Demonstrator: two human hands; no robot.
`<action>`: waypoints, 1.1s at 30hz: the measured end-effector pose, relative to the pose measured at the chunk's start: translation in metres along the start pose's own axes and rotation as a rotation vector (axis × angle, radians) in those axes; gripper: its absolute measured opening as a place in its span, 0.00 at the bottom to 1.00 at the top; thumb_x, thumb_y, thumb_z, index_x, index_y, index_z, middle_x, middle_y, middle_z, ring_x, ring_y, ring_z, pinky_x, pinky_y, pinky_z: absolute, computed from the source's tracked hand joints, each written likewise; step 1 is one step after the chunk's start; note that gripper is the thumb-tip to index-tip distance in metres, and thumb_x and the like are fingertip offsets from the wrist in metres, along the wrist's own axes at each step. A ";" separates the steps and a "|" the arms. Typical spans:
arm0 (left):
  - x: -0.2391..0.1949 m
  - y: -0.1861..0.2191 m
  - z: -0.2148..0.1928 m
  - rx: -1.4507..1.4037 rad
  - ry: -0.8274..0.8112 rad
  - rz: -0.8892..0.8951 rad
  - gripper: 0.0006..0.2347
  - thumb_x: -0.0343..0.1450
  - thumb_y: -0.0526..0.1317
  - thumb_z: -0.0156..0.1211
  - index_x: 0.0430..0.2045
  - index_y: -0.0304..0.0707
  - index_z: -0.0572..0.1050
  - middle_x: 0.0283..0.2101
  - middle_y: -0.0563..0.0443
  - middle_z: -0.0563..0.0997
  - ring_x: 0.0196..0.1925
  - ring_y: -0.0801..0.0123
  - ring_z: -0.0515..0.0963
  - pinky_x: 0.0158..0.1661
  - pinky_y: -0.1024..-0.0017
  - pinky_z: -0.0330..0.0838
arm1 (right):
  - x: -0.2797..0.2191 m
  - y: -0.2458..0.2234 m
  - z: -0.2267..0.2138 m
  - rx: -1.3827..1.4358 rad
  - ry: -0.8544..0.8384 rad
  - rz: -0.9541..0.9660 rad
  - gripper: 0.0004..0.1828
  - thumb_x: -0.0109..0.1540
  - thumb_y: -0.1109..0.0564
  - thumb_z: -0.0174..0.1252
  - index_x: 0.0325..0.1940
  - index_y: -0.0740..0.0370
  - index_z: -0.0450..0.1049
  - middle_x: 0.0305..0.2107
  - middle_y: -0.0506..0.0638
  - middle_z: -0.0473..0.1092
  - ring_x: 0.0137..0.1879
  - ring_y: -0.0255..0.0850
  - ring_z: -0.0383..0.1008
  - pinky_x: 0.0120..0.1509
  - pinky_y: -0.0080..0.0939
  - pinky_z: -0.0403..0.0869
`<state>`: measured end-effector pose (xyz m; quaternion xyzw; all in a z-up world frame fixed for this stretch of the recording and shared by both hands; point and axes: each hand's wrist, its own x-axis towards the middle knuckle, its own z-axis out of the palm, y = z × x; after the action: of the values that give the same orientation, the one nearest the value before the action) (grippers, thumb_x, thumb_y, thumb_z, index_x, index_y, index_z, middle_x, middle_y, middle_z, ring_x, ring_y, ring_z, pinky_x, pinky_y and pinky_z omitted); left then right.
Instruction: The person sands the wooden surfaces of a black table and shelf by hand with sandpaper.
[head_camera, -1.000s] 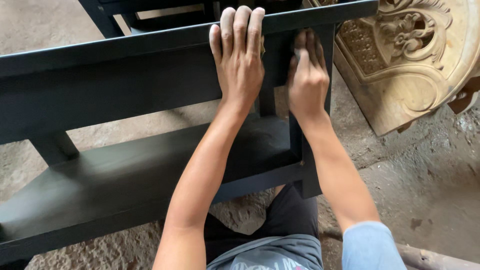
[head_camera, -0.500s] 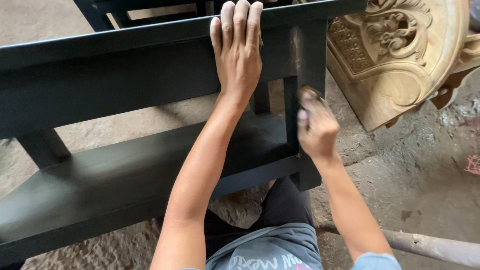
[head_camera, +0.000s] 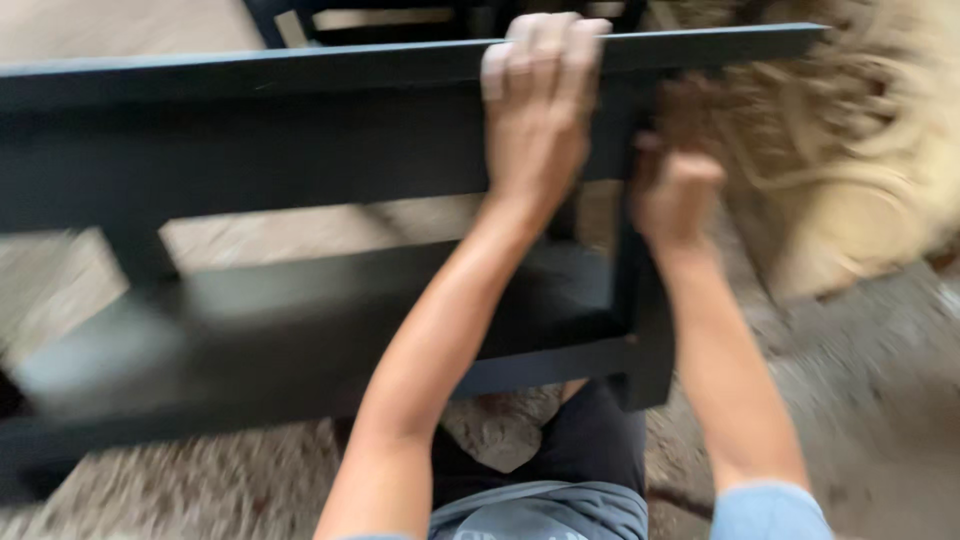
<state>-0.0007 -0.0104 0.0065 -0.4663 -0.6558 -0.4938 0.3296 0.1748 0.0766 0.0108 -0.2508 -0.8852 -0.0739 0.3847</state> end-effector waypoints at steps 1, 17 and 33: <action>0.002 0.002 0.002 -0.017 0.010 -0.011 0.23 0.76 0.34 0.57 0.68 0.42 0.62 0.68 0.46 0.66 0.74 0.54 0.61 0.71 0.56 0.53 | 0.000 0.002 -0.003 0.006 0.014 -0.042 0.25 0.74 0.61 0.48 0.76 0.73 0.62 0.71 0.70 0.60 0.76 0.60 0.63 0.75 0.53 0.69; -0.011 0.016 0.052 -0.003 0.083 -0.070 0.25 0.83 0.43 0.56 0.73 0.54 0.51 0.76 0.51 0.59 0.78 0.61 0.56 0.75 0.59 0.47 | -0.006 0.031 -0.016 -0.114 -0.137 -0.322 0.53 0.74 0.31 0.53 0.78 0.87 0.56 0.74 0.81 0.52 0.85 0.73 0.47 0.90 0.67 0.49; -0.014 0.000 0.055 0.316 0.010 -0.076 0.20 0.81 0.43 0.56 0.68 0.53 0.58 0.70 0.50 0.67 0.77 0.54 0.65 0.74 0.47 0.53 | -0.012 0.036 -0.018 -0.193 -0.165 -0.366 0.50 0.57 0.59 0.67 0.78 0.81 0.55 0.75 0.72 0.50 0.83 0.60 0.48 0.91 0.53 0.48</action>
<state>0.0061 0.0380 -0.0218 -0.3809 -0.7408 -0.3992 0.3831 0.2114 0.0977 0.0126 -0.1269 -0.9333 -0.2058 0.2654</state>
